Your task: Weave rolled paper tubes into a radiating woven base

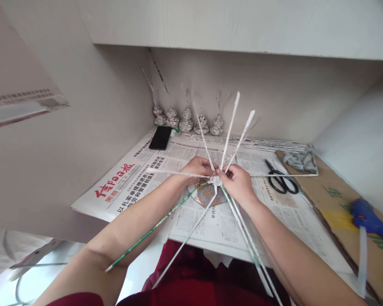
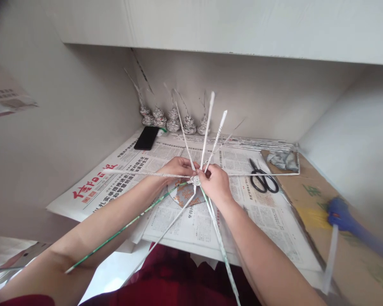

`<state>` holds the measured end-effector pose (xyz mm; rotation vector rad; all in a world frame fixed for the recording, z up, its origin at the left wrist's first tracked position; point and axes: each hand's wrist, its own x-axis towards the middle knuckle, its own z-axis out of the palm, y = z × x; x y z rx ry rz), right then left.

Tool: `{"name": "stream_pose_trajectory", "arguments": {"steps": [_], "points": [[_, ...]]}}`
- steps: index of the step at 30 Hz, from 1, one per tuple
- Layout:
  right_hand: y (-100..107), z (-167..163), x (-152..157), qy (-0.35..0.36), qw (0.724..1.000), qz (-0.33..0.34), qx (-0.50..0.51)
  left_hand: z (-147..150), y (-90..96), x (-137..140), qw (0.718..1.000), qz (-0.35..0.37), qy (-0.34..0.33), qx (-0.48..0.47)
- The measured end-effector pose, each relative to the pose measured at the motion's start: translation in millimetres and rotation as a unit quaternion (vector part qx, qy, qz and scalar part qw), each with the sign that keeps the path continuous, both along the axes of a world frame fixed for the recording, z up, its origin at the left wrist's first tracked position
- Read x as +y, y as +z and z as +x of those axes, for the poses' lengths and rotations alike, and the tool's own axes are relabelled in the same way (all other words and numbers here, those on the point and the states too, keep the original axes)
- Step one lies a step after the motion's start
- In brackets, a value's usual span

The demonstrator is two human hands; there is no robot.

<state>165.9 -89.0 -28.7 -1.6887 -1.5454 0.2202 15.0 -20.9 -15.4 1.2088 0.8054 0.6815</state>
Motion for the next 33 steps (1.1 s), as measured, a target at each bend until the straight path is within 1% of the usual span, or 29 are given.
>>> {"name": "stream_pose_trajectory", "arguments": {"steps": [3,7,9,12,15,19,21,26,30,33], "points": [[-2.5,3.4,3.8,0.007,0.998,-0.036,0.045,-0.1,1.4,-1.5,1.0,0.024,-0.011,0.012],[-5.7,7.1,8.5,0.021,0.986,-0.061,0.156,-0.6,3.5,-0.9,0.998,0.048,-0.024,0.03],[-4.1,6.9,9.5,0.033,0.964,-0.075,0.251,-0.1,2.5,0.4,0.998,0.053,-0.024,0.028],[1.4,4.7,9.8,0.028,0.917,-0.098,0.386,0.9,-1.3,2.3,0.998,0.056,-0.028,0.02],[5.7,3.3,9.8,0.018,0.889,-0.097,0.448,1.0,-4.9,3.5,0.997,0.068,-0.04,0.019],[6.7,4.1,10.3,0.013,0.869,-0.092,0.486,0.9,-7.8,4.8,0.994,0.093,-0.05,0.015],[6.9,4.6,10.7,0.002,0.865,-0.097,0.492,1.4,-9.2,5.4,0.994,0.098,-0.051,0.011],[9.8,4.3,11.4,-0.031,0.863,-0.122,0.49,2.1,-10.4,5.2,0.99,0.125,-0.054,0.019],[10.6,2.9,10.3,-0.022,0.863,-0.129,0.487,1.1,-7.5,3.8,0.986,0.154,-0.059,0.032],[9.1,1.3,9.0,-0.008,0.872,-0.113,0.475,1.0,-6.7,3.4,0.987,0.148,-0.046,0.032]]}}
